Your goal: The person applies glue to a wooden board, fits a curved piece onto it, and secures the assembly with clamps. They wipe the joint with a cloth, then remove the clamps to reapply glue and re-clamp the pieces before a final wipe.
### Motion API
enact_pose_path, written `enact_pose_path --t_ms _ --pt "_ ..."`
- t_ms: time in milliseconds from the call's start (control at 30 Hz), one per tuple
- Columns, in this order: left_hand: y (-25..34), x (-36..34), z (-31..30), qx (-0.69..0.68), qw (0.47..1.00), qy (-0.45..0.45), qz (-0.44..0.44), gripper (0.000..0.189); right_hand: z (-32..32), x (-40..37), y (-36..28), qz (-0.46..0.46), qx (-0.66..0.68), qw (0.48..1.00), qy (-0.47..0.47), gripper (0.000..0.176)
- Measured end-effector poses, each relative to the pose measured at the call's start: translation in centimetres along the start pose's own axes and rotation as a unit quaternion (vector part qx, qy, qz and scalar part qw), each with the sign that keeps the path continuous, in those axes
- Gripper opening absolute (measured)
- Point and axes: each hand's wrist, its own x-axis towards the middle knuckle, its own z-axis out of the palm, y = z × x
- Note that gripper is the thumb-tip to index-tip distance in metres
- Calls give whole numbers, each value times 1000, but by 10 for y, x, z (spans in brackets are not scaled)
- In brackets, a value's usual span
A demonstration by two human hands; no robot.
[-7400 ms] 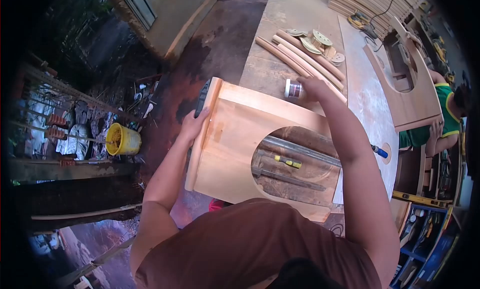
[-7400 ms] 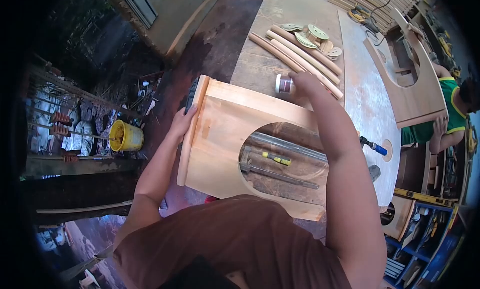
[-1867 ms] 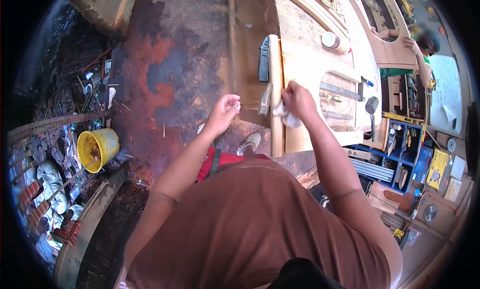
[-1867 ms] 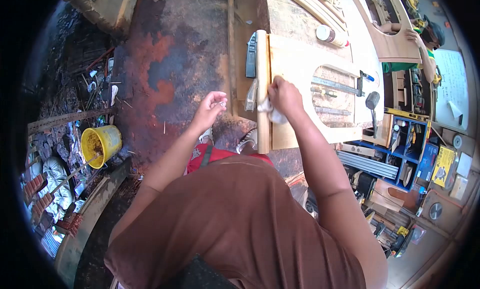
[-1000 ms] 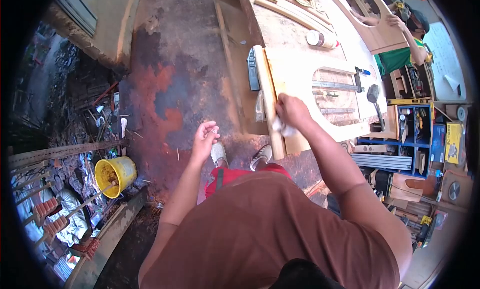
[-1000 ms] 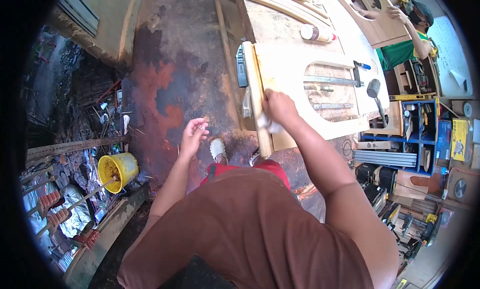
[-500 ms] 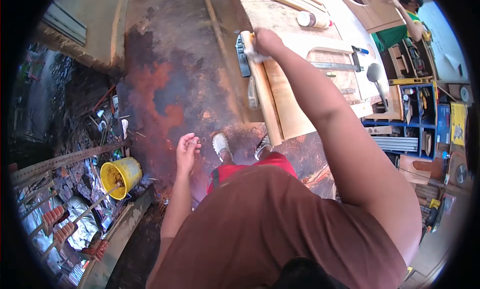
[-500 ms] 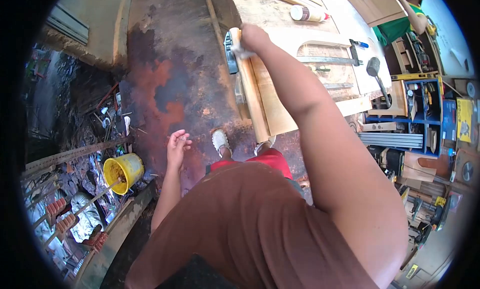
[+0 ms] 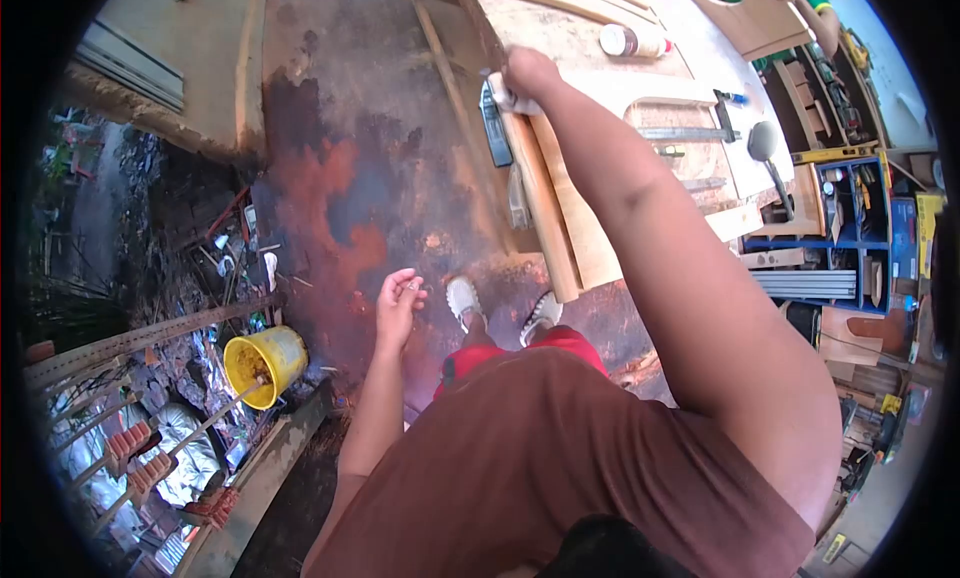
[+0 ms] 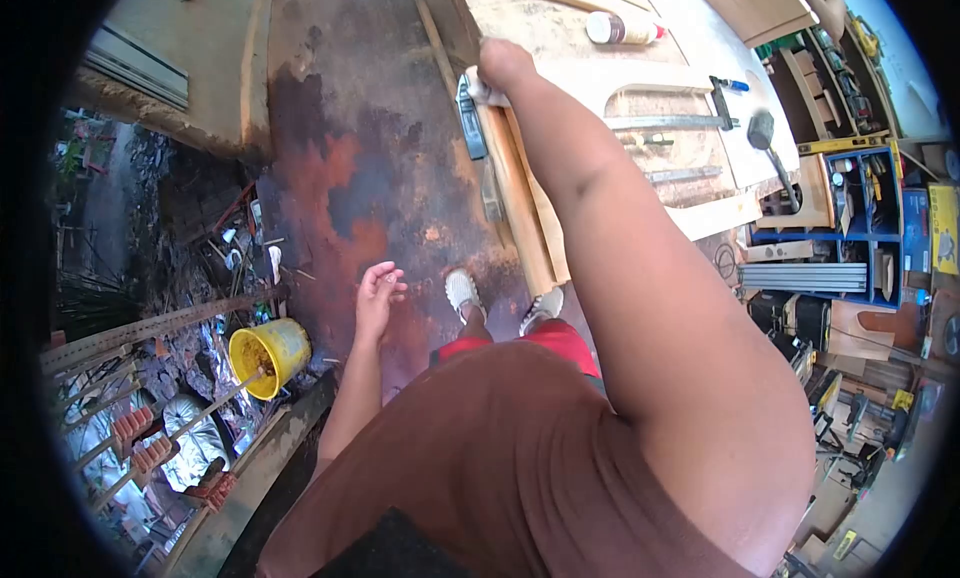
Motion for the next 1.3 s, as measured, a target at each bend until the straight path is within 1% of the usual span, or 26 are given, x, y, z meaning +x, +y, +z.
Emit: enact_pose_path --t_ms 100,167,233,267,300,367,433,467,500,567,600,700,733,800,833,900,967,1033,1067,1100,1133,1167,1200,1233,1267,1300 --pt "-14 -17 -9 9 1000 10 -27 27 -1 -14 -3 27 -4 1000 -7 20" --pt "-20 -20 -12 3 999 11 -38 28 -12 -67 -7 42 -6 999 -31 19" --pt "-25 -15 -14 15 999 -13 -47 28 -23 -134 -10 52 -7 996 -76 20" --pt "-26 -10 -11 14 999 -15 -47 28 -28 -171 -10 43 12 996 -81 19" --pt "-26 -4 -9 32 998 -20 -45 29 -41 -208 -15 64 32 990 -121 20" --pt "-19 11 -2 54 997 -27 -39 29 -51 -273 -12 50 50 985 -154 23" --pt "-9 22 10 29 999 -38 -17 29 -68 -317 -16 54 66 978 -191 24" --pt "1 24 19 29 999 -37 -23 29 -74 -331 -16 65 56 971 -225 21" --pt "10 27 27 34 998 -41 -23 29 -79 -335 -8 71 59 971 -222 21" --pt "23 28 38 35 998 -58 -5 28 -90 -347 8 11 50 929 -367 19" --pt "26 30 42 42 997 -64 -9 28 -106 -341 12 67 113 897 -422 18" --pt "30 32 47 63 994 -84 -7 28 -127 -342 43 87 221 913 -333 16" --pt "30 33 48 73 993 -88 -12 27 -130 -344 54 91 225 912 -331 16" --pt "32 40 54 86 991 -98 -13 27 -138 -349 75 142 280 909 -274 16" --pt "31 41 56 92 991 -98 -18 27 -142 -353 80 146 282 909 -271 16" --pt "32 46 64 101 989 -104 -18 27 -153 -362 90 206 273 901 -267 14" --pt "31 51 75 99 988 -117 -37 27 -152 -380 104 207 290 900 -251 14" --pt "35 53 93 119 983 -135 -34 29 -144 -401 121 271 355 875 -185 14" --pt "39 51 104 112 972 -199 -63 31 -142 -409 128 275 347 882 -160 14" --pt "40 46 113 105 955 -260 -95 33 -143 -416 134 278 351 879 -165 14" --pt "30 44 121 77 941 -313 -103 38 -141 -423 142 286 324 889 -151 14" --pt "21 40 128 82 942 -307 -108 38 -139 -428 151 292 297 899 -135 13" --pt "15 35 139 41 925 -352 -140 43 -132 -438 166 296 309 897 -110 16" --pt "8 30 151 -2 903 -393 -171 47 -131 -444 177 293 314 896 -114 16" --pt "-1 24 162 0 906 -385 -174 47 -128 -451 186 301 324 892 -96 17" --pt "-7 17 173 -57 911 -376 -158 58 -125 -456 197 307 335 887 -79 17"
